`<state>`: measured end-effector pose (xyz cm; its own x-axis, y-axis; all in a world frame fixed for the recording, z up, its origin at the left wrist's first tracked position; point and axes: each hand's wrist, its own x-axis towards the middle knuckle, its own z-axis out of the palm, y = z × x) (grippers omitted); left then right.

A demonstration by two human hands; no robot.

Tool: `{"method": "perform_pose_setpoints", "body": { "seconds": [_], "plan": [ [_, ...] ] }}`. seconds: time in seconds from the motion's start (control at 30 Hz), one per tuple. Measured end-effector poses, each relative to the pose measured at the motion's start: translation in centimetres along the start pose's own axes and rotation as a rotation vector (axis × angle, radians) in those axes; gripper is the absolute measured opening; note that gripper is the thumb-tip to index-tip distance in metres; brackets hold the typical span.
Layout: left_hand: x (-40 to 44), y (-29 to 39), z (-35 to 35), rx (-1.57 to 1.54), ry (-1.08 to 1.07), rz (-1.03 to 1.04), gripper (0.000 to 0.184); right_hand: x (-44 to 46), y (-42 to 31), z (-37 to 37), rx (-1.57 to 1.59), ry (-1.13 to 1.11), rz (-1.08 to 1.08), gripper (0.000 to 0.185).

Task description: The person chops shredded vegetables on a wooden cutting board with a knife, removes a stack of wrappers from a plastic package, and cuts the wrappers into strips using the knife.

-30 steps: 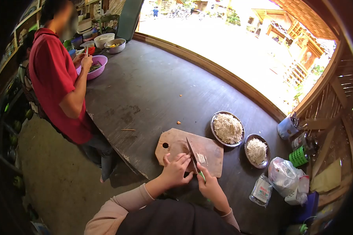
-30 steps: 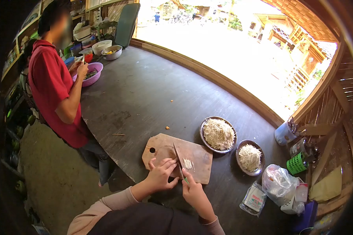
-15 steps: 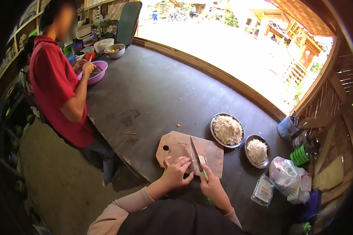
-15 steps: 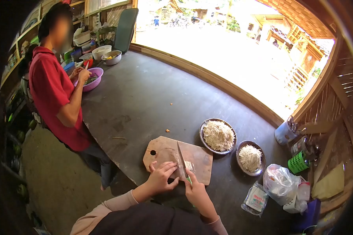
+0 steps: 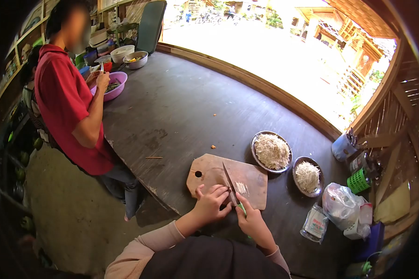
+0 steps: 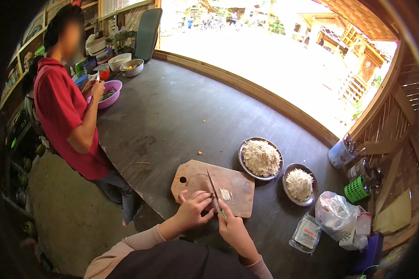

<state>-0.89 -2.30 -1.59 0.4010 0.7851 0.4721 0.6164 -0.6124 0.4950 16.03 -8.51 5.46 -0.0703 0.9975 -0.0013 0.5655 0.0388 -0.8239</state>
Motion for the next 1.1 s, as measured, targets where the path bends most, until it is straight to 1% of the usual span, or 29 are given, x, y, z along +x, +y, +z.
{"method": "perform_pose_setpoints", "body": {
  "seconds": [0.17,0.3,0.37,0.7,0.77,0.87,1.0,1.1],
  "plan": [
    [0.1,0.1,-0.1,0.005,0.017,0.006,0.048,0.1,0.4,0.5,0.019,0.045,-0.077,0.046],
    [0.2,0.1,-0.2,0.0,0.02,0.009,0.048,0.2,0.2,0.6,0.009,0.032,-0.049,0.046],
    [0.1,-0.1,0.0,0.014,0.014,0.013,0.048,0.2,0.6,0.8,0.009,0.048,-0.1,0.045],
    [0.0,-0.1,-0.1,0.073,-0.033,0.03,0.048,0.6,0.3,0.8,-0.008,0.021,-0.055,0.043],
    [0.0,-0.1,-0.2,0.056,-0.039,0.023,0.048,0.9,0.5,1.0,0.021,0.052,-0.121,0.042],
    [0.1,-0.1,0.0,0.036,-0.036,0.024,0.049,1.1,-0.5,0.8,-0.027,0.015,-0.034,0.042],
    [0.2,0.0,-0.3,0.035,-0.046,0.019,0.049,0.4,0.5,0.5,0.005,0.026,-0.031,0.043],
    [0.2,0.0,-0.1,0.041,-0.004,0.041,0.045,-0.7,0.1,-0.6,-0.074,0.019,-0.032,0.045]
  ]
}}
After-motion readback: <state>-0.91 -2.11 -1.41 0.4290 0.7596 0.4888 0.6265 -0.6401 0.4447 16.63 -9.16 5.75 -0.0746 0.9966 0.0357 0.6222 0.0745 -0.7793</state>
